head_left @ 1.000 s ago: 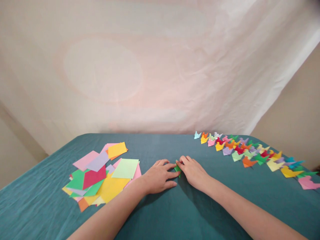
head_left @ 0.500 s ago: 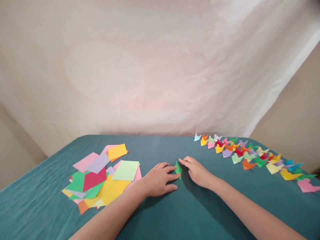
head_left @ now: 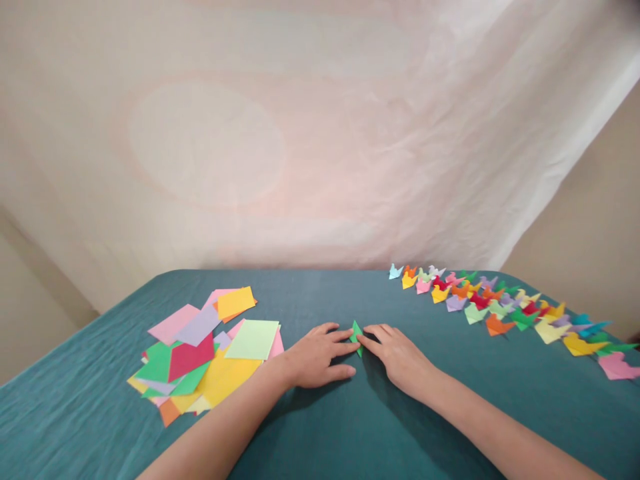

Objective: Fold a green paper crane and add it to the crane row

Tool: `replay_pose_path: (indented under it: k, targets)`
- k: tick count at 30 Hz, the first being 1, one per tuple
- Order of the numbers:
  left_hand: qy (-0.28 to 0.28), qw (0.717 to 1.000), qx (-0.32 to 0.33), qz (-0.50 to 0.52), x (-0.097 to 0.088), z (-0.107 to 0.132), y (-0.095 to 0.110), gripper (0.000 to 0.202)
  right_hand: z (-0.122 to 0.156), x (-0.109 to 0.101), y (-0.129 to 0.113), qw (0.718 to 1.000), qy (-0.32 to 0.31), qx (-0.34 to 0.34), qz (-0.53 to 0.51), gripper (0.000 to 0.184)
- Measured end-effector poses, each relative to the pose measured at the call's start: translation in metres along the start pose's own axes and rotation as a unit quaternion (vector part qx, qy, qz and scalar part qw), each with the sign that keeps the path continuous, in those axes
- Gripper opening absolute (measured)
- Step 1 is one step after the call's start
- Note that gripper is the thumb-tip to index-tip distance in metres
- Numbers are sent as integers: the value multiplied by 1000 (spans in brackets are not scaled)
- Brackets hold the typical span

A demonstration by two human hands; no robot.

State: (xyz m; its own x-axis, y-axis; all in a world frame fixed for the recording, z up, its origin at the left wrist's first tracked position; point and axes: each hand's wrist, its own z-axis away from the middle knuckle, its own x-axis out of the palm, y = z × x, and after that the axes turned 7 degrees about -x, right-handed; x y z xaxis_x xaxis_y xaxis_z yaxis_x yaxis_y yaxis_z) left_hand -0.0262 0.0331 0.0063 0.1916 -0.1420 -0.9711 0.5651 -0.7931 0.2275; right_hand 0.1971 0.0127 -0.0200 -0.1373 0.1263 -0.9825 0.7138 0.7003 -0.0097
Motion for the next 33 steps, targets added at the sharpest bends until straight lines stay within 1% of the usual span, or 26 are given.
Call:
replay_pose_path:
  k: [2,4,7,11,15,20,27,33]
  targets:
    - [0,1000,-6,26,-1,-1,-3,49,0,-2,-1,1000,-4,3,0,44]
    - [15,999,-33,35,1,-2,-6,50,-1,-4,-1,1000,-7,6,0,45]
    - [40,996,-77,15,8,-2,-7,49,-1,-5,-3,1000,-8,9,3,46]
    - [46,994,-99,-17,15,-3,1,51,0,-3,-4,1000,-6,10,12,44]
    - [52,992,-110,-28,17,-4,8,51,0,-1,-5,1000,3,9,18,41]
    - [62,991,-115,-18,18,-5,10,48,-1,-2,-7,1000,19,2,13,35]
    - [76,990,-120,-1,19,-6,16,43,-4,-2,-7,999,8,-21,27,31]
    - [78,990,-117,-3,18,-8,18,42,-4,1,-9,999,1,-18,44,30]
